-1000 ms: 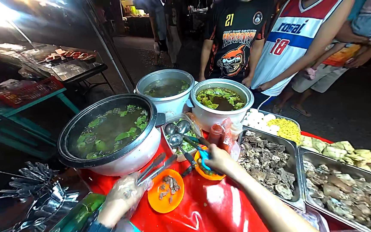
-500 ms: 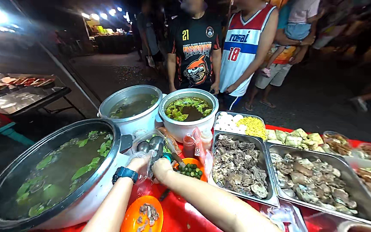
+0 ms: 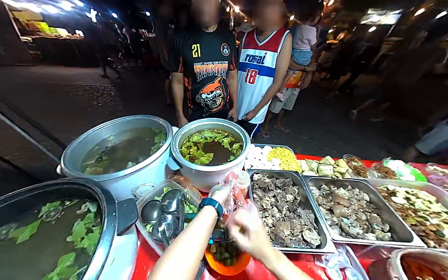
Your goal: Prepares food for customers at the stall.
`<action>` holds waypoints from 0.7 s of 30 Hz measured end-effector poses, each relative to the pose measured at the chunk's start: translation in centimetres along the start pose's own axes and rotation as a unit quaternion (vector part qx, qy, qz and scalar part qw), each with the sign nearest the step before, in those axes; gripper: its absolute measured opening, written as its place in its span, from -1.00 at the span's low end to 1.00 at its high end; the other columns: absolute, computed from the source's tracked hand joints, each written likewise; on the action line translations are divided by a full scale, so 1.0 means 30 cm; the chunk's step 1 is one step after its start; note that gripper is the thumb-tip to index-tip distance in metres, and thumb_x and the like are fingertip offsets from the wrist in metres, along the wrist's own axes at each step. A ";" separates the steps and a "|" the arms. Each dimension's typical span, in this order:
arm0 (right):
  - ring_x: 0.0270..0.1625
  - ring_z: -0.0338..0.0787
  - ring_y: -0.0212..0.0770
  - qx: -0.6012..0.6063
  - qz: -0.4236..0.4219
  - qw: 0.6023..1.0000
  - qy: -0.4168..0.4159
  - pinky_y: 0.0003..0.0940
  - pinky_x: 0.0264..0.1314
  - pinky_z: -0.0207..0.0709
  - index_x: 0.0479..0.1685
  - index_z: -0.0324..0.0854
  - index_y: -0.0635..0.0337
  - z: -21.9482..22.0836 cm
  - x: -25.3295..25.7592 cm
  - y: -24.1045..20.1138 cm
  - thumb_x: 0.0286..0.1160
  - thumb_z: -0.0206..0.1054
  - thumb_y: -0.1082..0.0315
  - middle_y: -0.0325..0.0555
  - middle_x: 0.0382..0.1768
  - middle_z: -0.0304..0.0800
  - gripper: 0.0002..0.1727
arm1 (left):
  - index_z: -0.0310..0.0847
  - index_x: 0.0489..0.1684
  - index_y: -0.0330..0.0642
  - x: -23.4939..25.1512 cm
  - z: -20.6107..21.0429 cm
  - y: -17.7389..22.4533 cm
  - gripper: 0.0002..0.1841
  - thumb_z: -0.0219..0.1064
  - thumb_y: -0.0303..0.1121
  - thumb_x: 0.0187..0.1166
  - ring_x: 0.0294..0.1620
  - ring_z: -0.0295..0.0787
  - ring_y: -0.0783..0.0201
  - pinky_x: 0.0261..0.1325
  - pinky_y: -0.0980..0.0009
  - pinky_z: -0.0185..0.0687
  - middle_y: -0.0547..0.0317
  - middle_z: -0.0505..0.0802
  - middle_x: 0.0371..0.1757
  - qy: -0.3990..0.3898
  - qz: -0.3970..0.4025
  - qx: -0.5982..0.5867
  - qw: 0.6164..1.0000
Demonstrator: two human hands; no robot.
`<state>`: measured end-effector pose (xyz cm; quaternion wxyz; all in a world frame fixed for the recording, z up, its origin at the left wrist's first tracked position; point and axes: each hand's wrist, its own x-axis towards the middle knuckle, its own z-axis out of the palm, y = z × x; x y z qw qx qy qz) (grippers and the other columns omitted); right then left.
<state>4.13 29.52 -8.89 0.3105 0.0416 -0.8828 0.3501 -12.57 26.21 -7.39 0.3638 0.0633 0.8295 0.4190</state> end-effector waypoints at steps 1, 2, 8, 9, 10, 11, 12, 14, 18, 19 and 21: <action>-0.11 0.88 -0.25 -0.015 0.079 0.996 0.030 -0.19 -0.02 0.75 -0.32 0.83 0.19 -0.027 0.049 0.037 0.56 0.19 0.26 -0.13 -0.27 0.89 -0.70 | 0.65 0.34 -0.30 0.007 0.006 0.004 -0.40 0.20 0.11 0.72 0.30 0.71 -0.07 0.40 -0.05 0.56 -0.22 0.78 0.25 0.004 0.010 0.025 1.000; -0.09 0.86 -0.24 -0.012 0.156 0.987 0.025 -0.19 0.05 0.73 -0.19 0.83 0.23 -0.047 0.098 0.071 0.66 0.14 0.24 -0.10 -0.22 0.88 -0.65 | 0.63 0.36 -0.32 0.011 0.011 -0.001 -0.43 0.22 0.05 0.72 0.36 0.68 -0.11 0.44 -0.09 0.52 -0.26 0.75 0.30 0.007 0.019 0.039 0.999; 0.33 0.80 0.10 -0.139 0.370 0.899 -0.187 0.08 0.45 0.58 0.41 0.61 0.18 -0.024 0.234 0.176 0.83 -0.03 0.26 0.15 0.20 0.82 -0.59 | 0.61 -0.09 -0.24 0.020 0.000 -0.082 -0.82 0.32 -0.30 0.61 -0.53 0.66 0.25 -0.45 0.33 0.65 0.11 0.71 -0.45 -0.007 -0.015 -0.198 0.980; 0.36 0.78 0.11 -0.165 0.386 0.885 -0.201 0.10 0.45 0.58 0.44 0.61 0.14 -0.028 0.244 0.160 0.80 0.00 0.28 0.13 0.24 0.81 -0.59 | 0.62 -0.11 -0.23 0.031 -0.005 -0.088 -0.82 0.31 -0.28 0.62 -0.53 0.64 0.25 -0.44 0.32 0.63 0.12 0.69 -0.46 -0.008 -0.014 -0.188 0.982; 0.38 0.77 0.11 -0.186 0.398 0.873 -0.212 0.12 0.45 0.57 0.45 0.62 0.11 -0.033 0.251 0.143 0.78 0.02 0.29 0.11 0.28 0.80 -0.59 | 0.64 -0.10 -0.22 0.035 -0.007 -0.090 -0.80 0.29 -0.26 0.65 -0.49 0.64 0.24 -0.39 0.30 0.62 0.11 0.69 -0.43 -0.006 -0.010 -0.166 0.986; 0.40 0.75 0.12 -0.201 0.408 0.862 -0.223 0.16 0.45 0.56 0.40 0.66 0.10 -0.035 0.257 0.132 0.77 0.04 0.29 0.10 0.31 0.78 -0.60 | 0.67 -0.07 -0.23 0.029 -0.009 -0.085 -0.77 0.28 -0.23 0.66 -0.43 0.65 0.21 -0.32 0.27 0.63 0.08 0.70 -0.37 -0.002 -0.010 -0.144 0.990; 0.42 0.73 0.13 -0.216 0.415 0.851 -0.237 0.19 0.44 0.55 0.36 0.70 0.09 -0.036 0.265 0.126 0.77 0.05 0.26 0.09 0.33 0.77 -0.61 | 0.69 -0.08 -0.23 0.016 -0.009 -0.077 -0.74 0.26 -0.20 0.69 -0.40 0.65 0.19 -0.28 0.24 0.63 0.06 0.71 -0.35 0.003 -0.012 -0.134 0.991; 0.43 0.73 0.13 -0.241 0.431 0.826 -0.271 0.23 0.40 0.56 0.33 0.73 0.04 -0.027 0.287 0.128 0.77 0.05 0.14 0.07 0.33 0.78 -0.59 | 0.69 -0.10 -0.22 -0.021 -0.013 -0.066 -0.70 0.21 -0.15 0.74 -0.41 0.62 0.20 -0.30 0.25 0.59 0.07 0.70 -0.35 0.004 -0.019 -0.155 0.988; 0.49 0.66 0.23 -0.232 0.447 0.790 -0.351 0.34 0.43 0.50 0.33 0.70 0.18 0.011 0.341 0.129 0.72 0.14 0.10 0.20 0.40 0.71 -0.55 | 0.63 -0.06 -0.24 -0.054 -0.024 -0.077 -0.71 0.18 -0.17 0.77 -0.43 0.65 0.15 -0.35 0.20 0.65 0.02 0.69 -0.37 -0.006 -0.052 -0.307 0.950; 0.49 0.65 0.24 -0.214 0.447 0.793 -0.355 0.36 0.43 0.48 0.30 0.69 0.22 0.024 0.347 0.134 0.66 0.18 0.16 0.24 0.39 0.70 -0.58 | 0.60 -0.03 -0.24 -0.054 -0.024 -0.083 -0.73 0.18 -0.18 0.78 -0.42 0.64 0.14 -0.35 0.18 0.64 0.02 0.68 -0.37 -0.009 -0.053 -0.333 0.942; 0.47 0.67 0.22 -0.174 0.455 0.809 -0.329 0.31 0.45 0.50 0.28 0.71 0.23 0.048 0.347 0.162 0.55 0.28 0.23 0.24 0.36 0.71 -0.59 | 0.60 -0.02 -0.25 -0.054 -0.025 -0.083 -0.78 0.21 -0.25 0.74 -0.38 0.64 0.13 -0.33 0.18 0.62 0.01 0.68 -0.34 -0.006 -0.050 -0.362 0.931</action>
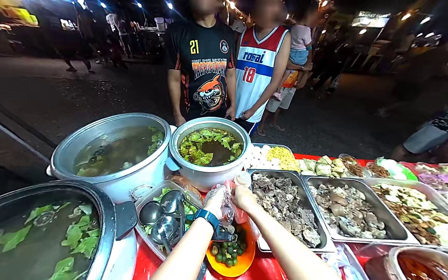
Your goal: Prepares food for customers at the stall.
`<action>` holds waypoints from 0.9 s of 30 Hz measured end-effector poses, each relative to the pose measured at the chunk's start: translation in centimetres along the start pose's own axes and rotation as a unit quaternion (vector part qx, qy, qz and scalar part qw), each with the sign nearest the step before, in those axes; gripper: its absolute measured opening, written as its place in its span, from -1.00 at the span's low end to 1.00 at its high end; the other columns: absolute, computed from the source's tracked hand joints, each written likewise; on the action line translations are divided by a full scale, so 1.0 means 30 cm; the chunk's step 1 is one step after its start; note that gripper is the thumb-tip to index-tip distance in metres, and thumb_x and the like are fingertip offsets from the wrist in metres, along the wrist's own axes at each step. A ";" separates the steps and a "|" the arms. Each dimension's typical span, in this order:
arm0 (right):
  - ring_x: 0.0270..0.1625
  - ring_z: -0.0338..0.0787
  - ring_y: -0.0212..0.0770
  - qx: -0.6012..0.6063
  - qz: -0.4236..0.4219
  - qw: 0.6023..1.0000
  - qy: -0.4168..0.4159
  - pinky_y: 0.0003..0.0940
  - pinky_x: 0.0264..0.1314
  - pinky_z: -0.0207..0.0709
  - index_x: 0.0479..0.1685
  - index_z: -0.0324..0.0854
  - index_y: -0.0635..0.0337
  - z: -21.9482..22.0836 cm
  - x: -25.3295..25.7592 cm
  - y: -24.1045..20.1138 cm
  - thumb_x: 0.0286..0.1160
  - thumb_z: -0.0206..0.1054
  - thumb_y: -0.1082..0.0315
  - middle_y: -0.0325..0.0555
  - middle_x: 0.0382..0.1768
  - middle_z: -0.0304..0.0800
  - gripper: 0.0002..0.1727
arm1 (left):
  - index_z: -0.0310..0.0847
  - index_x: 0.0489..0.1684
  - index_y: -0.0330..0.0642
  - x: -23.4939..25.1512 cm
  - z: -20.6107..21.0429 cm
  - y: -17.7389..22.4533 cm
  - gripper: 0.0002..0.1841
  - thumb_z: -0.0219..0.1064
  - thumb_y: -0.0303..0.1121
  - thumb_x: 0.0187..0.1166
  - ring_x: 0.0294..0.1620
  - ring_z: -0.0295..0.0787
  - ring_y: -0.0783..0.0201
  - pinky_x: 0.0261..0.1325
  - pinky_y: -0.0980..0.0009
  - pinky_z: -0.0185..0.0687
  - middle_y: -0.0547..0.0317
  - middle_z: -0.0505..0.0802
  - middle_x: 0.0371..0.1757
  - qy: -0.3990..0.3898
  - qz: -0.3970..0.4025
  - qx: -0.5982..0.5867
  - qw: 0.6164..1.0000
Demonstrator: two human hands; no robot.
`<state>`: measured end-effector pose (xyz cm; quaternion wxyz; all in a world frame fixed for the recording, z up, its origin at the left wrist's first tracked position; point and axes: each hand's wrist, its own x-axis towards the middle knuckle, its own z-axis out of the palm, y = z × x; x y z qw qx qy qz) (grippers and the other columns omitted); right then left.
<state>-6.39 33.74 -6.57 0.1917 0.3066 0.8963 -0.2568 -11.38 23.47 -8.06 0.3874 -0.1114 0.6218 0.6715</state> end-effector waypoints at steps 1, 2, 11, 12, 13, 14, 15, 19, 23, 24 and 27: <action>0.47 0.67 0.21 0.020 -0.001 1.000 0.001 0.28 0.47 0.49 0.32 0.70 0.22 0.007 0.014 0.003 0.53 0.31 0.23 0.23 0.36 0.72 -0.57 | 0.60 -0.04 -0.25 0.000 0.003 0.002 -0.79 0.22 -0.27 0.73 -0.37 0.64 0.14 -0.33 0.19 0.61 0.00 0.68 -0.33 0.003 0.004 -0.003 1.000; 0.46 0.68 0.21 0.030 -0.003 1.000 -0.006 0.28 0.47 0.49 0.32 0.69 0.25 0.012 0.022 0.005 0.52 0.32 0.23 0.25 0.35 0.72 -0.56 | 0.60 -0.03 -0.25 0.001 0.006 0.002 -0.81 0.24 -0.29 0.71 -0.35 0.64 0.14 -0.32 0.20 0.61 0.00 0.68 -0.31 0.007 0.007 0.001 1.000; 0.36 0.76 0.10 0.033 0.036 0.994 0.094 0.21 0.30 0.58 0.14 0.78 0.05 -0.070 -0.058 0.010 0.67 0.23 0.09 0.07 0.24 0.82 -0.67 | 0.53 0.10 -0.30 0.024 0.027 -0.001 -0.78 0.12 -0.33 0.78 -0.30 0.68 0.08 -0.25 0.16 0.71 -0.08 0.68 -0.22 -0.003 0.000 -0.090 0.996; 0.33 0.77 0.12 0.066 0.023 0.991 0.111 0.24 0.30 0.57 0.13 0.80 0.03 -0.086 -0.066 0.027 0.66 0.28 0.07 0.07 0.20 0.84 -0.67 | 0.54 0.12 -0.31 0.022 0.033 -0.005 -0.78 0.13 -0.35 0.78 -0.29 0.68 0.08 -0.23 0.16 0.71 -0.09 0.69 -0.20 -0.004 -0.003 -0.092 0.996; 0.27 0.80 0.12 0.102 0.003 0.985 0.137 0.26 0.28 0.59 0.08 0.83 0.01 -0.105 -0.074 0.043 0.63 0.35 0.05 0.05 0.12 0.87 -0.70 | 0.54 0.13 -0.31 0.019 0.040 -0.006 -0.79 0.16 -0.36 0.76 -0.29 0.67 0.09 -0.23 0.18 0.70 -0.08 0.68 -0.20 0.001 -0.002 -0.084 0.996; 0.18 0.83 0.08 0.147 -0.029 0.975 0.163 0.25 0.24 0.60 0.01 0.85 0.00 -0.126 -0.082 0.058 0.60 0.41 0.06 0.01 0.03 0.90 -0.72 | 0.53 0.13 -0.29 0.014 0.049 -0.006 -0.80 0.19 -0.37 0.74 -0.29 0.65 0.10 -0.25 0.20 0.68 -0.07 0.67 -0.19 0.008 -0.001 -0.070 0.997; 0.07 0.85 0.01 0.204 -0.071 0.959 0.185 0.20 0.18 0.64 -0.05 0.86 0.02 -0.146 -0.091 0.076 0.58 0.45 0.09 -0.04 -0.06 0.92 -0.76 | 0.53 0.16 -0.30 -0.001 0.054 -0.004 -0.78 0.25 -0.41 0.68 -0.26 0.67 0.09 -0.23 0.19 0.68 -0.09 0.68 -0.15 0.014 -0.001 -0.054 0.998; -0.29 0.71 -0.27 0.401 -0.251 0.865 0.170 -0.30 -0.26 0.54 0.03 0.61 0.12 -0.269 -0.205 0.149 0.83 0.16 0.20 -0.13 -0.14 0.85 -0.79 | 0.57 0.30 -0.28 -0.181 0.038 0.055 -0.54 0.51 -0.26 0.49 -0.08 0.72 0.10 -0.06 0.14 0.67 -0.09 0.77 -0.04 0.019 0.100 0.114 0.988; -0.48 0.70 -0.30 0.326 -0.429 0.835 0.113 -0.50 -0.49 0.54 0.05 0.63 0.10 -0.421 -0.350 0.187 0.81 0.12 0.31 -0.13 -0.26 0.86 -0.83 | -0.44 0.94 0.09 -0.401 0.014 0.199 0.44 0.74 0.13 0.07 0.48 0.60 -0.14 0.42 -0.25 0.54 -0.15 0.53 0.62 0.015 0.367 0.353 0.861; -0.53 0.66 -0.36 0.311 -0.461 0.824 0.107 -0.55 -0.53 0.51 -0.03 0.68 0.13 -0.461 -0.391 0.167 0.75 0.17 0.38 -0.16 -0.30 0.85 -0.84 | -0.23 0.90 0.21 -0.441 0.034 0.221 0.34 0.77 0.05 0.02 0.28 0.74 0.01 0.23 -0.12 0.71 -0.01 0.68 0.46 -0.032 0.423 0.361 0.831; -0.63 0.54 -0.53 0.346 -0.463 0.805 0.135 -0.64 -0.64 0.39 -0.08 0.70 0.14 -0.586 -0.496 0.144 0.69 0.22 0.42 -0.30 -0.42 0.80 -0.87 | 0.75 0.01 -0.09 -0.503 0.155 0.219 -0.73 0.58 -0.28 0.41 -0.33 0.77 0.38 -0.21 0.34 0.74 0.24 0.86 -0.29 -0.249 0.417 0.329 0.810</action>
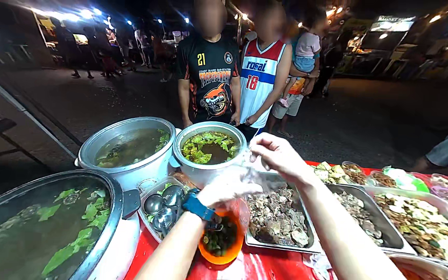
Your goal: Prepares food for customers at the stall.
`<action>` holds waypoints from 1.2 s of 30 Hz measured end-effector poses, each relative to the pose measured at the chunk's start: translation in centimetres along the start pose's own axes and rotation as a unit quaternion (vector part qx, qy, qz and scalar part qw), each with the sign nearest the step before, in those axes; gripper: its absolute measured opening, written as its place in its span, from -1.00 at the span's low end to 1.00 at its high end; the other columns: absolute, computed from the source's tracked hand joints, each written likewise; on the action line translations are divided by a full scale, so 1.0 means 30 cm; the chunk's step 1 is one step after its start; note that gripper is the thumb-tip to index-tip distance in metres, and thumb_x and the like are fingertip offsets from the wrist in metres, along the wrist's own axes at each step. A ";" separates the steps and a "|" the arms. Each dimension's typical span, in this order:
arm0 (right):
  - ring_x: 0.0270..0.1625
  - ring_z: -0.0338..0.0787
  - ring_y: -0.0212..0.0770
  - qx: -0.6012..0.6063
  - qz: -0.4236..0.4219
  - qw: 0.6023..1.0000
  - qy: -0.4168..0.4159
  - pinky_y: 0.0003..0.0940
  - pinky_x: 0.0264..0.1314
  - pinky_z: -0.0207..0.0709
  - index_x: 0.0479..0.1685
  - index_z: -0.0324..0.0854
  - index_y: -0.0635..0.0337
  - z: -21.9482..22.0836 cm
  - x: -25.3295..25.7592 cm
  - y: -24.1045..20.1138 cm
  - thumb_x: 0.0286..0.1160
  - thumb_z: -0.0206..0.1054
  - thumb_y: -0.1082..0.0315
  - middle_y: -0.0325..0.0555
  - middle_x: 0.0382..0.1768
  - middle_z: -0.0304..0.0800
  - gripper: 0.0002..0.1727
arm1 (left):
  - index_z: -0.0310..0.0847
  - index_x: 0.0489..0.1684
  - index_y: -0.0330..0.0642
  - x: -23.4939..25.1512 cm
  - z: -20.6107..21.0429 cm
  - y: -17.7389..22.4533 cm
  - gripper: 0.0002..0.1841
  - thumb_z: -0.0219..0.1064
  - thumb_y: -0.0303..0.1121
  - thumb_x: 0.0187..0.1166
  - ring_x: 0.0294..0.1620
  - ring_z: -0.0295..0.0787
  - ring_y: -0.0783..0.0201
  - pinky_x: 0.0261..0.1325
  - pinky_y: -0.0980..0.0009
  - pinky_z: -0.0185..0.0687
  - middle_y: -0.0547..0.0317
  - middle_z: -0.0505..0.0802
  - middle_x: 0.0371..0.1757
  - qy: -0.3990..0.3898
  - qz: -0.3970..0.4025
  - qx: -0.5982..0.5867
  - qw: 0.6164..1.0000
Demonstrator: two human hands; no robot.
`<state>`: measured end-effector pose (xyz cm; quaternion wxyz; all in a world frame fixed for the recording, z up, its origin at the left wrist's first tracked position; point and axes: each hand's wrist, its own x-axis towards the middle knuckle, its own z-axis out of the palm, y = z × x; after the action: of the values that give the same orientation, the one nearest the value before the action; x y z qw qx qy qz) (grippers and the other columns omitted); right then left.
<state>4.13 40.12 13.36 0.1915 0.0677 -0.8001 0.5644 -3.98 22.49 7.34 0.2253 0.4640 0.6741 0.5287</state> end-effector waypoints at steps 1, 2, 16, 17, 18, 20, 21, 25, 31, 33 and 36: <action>-0.67 0.51 -0.57 0.041 0.022 0.998 0.053 -0.68 -0.68 0.33 -0.05 0.68 0.15 -0.035 -0.006 -0.031 0.71 0.21 0.42 -0.31 -0.48 0.80 -0.87 | 0.78 -0.23 -0.16 0.010 0.040 0.020 -0.82 0.38 -0.25 0.62 -0.40 0.72 0.43 -0.23 0.41 0.69 0.28 0.83 -0.41 -0.048 -0.013 -0.007 0.999; -0.69 0.43 -0.61 0.100 0.050 0.986 0.120 -0.73 -0.68 0.26 0.00 0.65 0.14 -0.072 -0.024 -0.050 0.76 0.15 0.41 -0.32 -0.50 0.75 -0.85 | 0.78 -0.32 -0.16 0.007 0.073 0.039 -0.69 0.21 -0.20 0.74 -0.43 0.71 0.47 -0.25 0.45 0.68 0.31 0.81 -0.46 -0.059 -0.025 -0.003 0.998; -0.51 0.65 -0.48 0.188 0.199 0.942 0.194 -0.58 -0.44 0.56 -0.11 0.80 0.28 0.008 -0.640 0.171 0.69 0.23 0.43 -0.26 -0.47 0.79 -0.79 | 0.53 0.41 -0.46 -0.242 0.392 0.086 -0.59 0.24 -0.37 0.69 0.26 0.68 -0.13 0.40 -0.05 0.51 -0.36 0.74 0.21 0.386 -0.318 0.137 0.855; -0.45 0.68 -0.42 0.224 0.204 0.923 0.239 -0.53 -0.43 0.56 0.04 0.72 0.30 -0.008 -0.653 0.186 0.75 0.18 0.37 -0.18 -0.34 0.83 -0.77 | 0.54 0.38 -0.45 -0.259 0.402 0.095 -0.59 0.28 -0.37 0.66 0.23 0.70 -0.13 0.38 -0.06 0.52 -0.35 0.76 0.18 0.411 -0.336 0.151 0.834; -0.22 0.78 -0.29 0.274 0.224 0.903 0.245 -0.41 -0.29 0.64 0.39 0.55 0.22 -0.024 -0.681 0.197 0.83 0.11 0.17 -0.09 -0.04 0.84 -0.61 | 0.56 0.34 -0.45 -0.279 0.413 0.105 -0.61 0.30 -0.37 0.65 0.20 0.72 -0.12 0.35 -0.06 0.54 -0.34 0.77 0.13 0.446 -0.339 0.151 0.814; 0.41 0.72 0.02 0.378 0.280 0.871 0.138 0.03 0.18 0.73 0.86 -0.02 -0.05 -0.024 -0.763 0.197 0.57 0.05 -0.46 -0.03 0.57 0.54 -0.02 | 0.55 0.33 -0.46 -0.322 0.433 0.102 -0.63 0.24 -0.35 0.71 0.09 0.75 -0.10 0.25 -0.08 0.60 -0.32 0.78 0.05 0.519 -0.297 0.136 0.790; 0.51 0.66 0.11 0.418 0.310 0.851 0.079 0.15 0.26 0.71 0.88 -0.12 -0.06 0.006 -0.796 0.186 0.40 0.19 -0.53 0.01 0.64 0.47 0.14 | 0.54 0.38 -0.45 -0.345 0.444 0.089 -0.61 0.19 -0.33 0.75 0.08 0.76 -0.10 0.26 -0.09 0.61 -0.33 0.79 0.06 0.540 -0.266 0.121 0.789; -0.30 0.85 -0.26 0.546 0.395 0.737 0.054 -0.44 -0.32 0.76 0.18 0.59 0.21 0.161 -0.841 0.221 0.84 0.03 0.28 -0.01 -0.17 0.85 -0.72 | 0.59 0.15 -0.30 -0.433 0.527 -0.007 -0.66 -0.02 -0.23 0.86 -0.52 0.58 0.39 -0.39 0.39 0.64 0.21 0.65 -0.46 0.589 -0.052 -0.022 0.806; -0.16 0.83 -0.42 0.409 0.228 0.838 0.280 -0.53 -0.09 0.74 0.66 0.14 0.19 0.128 -0.861 0.305 0.63 0.11 0.65 -0.17 0.01 0.78 -0.40 | 0.49 -0.05 -0.27 -0.580 0.601 -0.080 -0.64 -0.19 -0.24 0.88 -0.70 0.47 0.59 -0.60 0.63 0.51 0.52 0.58 -0.63 0.530 0.026 -0.106 0.841; -0.10 0.83 -0.28 0.416 0.325 0.824 0.205 -0.36 -0.03 0.76 0.69 0.10 0.19 0.134 -0.909 0.293 0.79 0.09 0.43 -0.08 0.05 0.73 -0.47 | 0.27 0.49 -0.43 -0.624 0.634 -0.094 -0.54 -0.19 -0.23 0.88 -0.61 0.57 0.56 -0.51 0.62 0.61 0.48 0.67 -0.52 0.515 0.017 -0.115 0.850; -0.27 0.88 -0.24 0.445 0.421 0.777 0.146 -0.37 -0.23 0.80 0.19 0.64 0.29 0.149 -0.950 0.296 0.84 0.07 0.38 -0.03 -0.17 0.88 -0.73 | 0.11 0.64 -0.39 -0.657 0.660 -0.110 -0.51 -0.26 -0.25 0.90 -0.57 0.60 0.51 -0.48 0.57 0.64 0.44 0.66 -0.48 0.532 0.017 -0.132 0.836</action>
<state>26.38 36.04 -6.63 -0.0022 -0.2813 -0.3705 0.8852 19.69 15.39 -6.11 -0.1177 0.0883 0.6062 0.7816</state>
